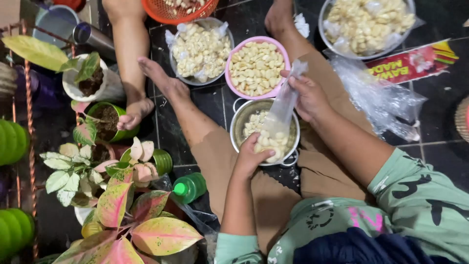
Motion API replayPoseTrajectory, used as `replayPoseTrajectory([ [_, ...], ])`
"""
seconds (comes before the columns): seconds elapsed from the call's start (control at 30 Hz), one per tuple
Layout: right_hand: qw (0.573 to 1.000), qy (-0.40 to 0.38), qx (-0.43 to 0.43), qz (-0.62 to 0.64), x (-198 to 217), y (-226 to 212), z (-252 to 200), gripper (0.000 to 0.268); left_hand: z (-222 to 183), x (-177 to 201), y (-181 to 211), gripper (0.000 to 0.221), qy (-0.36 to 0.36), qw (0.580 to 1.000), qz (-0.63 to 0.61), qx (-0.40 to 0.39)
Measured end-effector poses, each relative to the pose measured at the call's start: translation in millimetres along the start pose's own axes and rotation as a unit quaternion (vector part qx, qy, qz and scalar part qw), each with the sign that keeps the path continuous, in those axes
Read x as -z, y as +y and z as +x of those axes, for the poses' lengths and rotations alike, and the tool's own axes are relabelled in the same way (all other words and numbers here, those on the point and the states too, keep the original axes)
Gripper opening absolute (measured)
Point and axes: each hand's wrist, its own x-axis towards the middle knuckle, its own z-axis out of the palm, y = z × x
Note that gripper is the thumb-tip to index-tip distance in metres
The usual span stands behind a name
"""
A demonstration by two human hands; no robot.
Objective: Manually packaging peeled garlic cloves into small plastic bags while sitting on the floor.
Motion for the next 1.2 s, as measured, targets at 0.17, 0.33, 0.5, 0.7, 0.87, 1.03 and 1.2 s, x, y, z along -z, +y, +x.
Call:
replayPoseTrajectory([
  [0.17,1.0,0.006,-0.015,0.017,38,0,-31,0.028,-54,-16,-14,0.065,0.175,0.978,-0.108,-0.039],
  [0.33,0.997,0.039,-0.06,0.01,60,15,-53,0.014,-85,-11,-26,0.048,0.321,0.896,-0.301,-0.06],
  [0.5,0.975,0.014,-0.036,-0.22,94,83,-53,0.033,-99,19,3,0.035,0.36,0.898,-0.253,-0.018],
  [0.7,0.862,-0.086,0.096,-0.49,66,56,-80,0.052,-78,32,47,0.085,0.318,0.934,0.038,-0.159],
  [0.87,0.875,-0.157,0.218,-0.402,54,52,-95,0.041,-69,-30,72,0.066,0.281,0.866,0.406,-0.076],
  [1.03,0.895,-0.215,0.214,-0.327,37,34,-104,0.053,-60,-73,75,0.044,0.155,0.859,0.463,-0.153],
  [1.2,0.907,-0.204,0.195,-0.314,43,32,-94,0.011,-58,-86,70,0.056,0.134,0.92,0.345,-0.127],
])
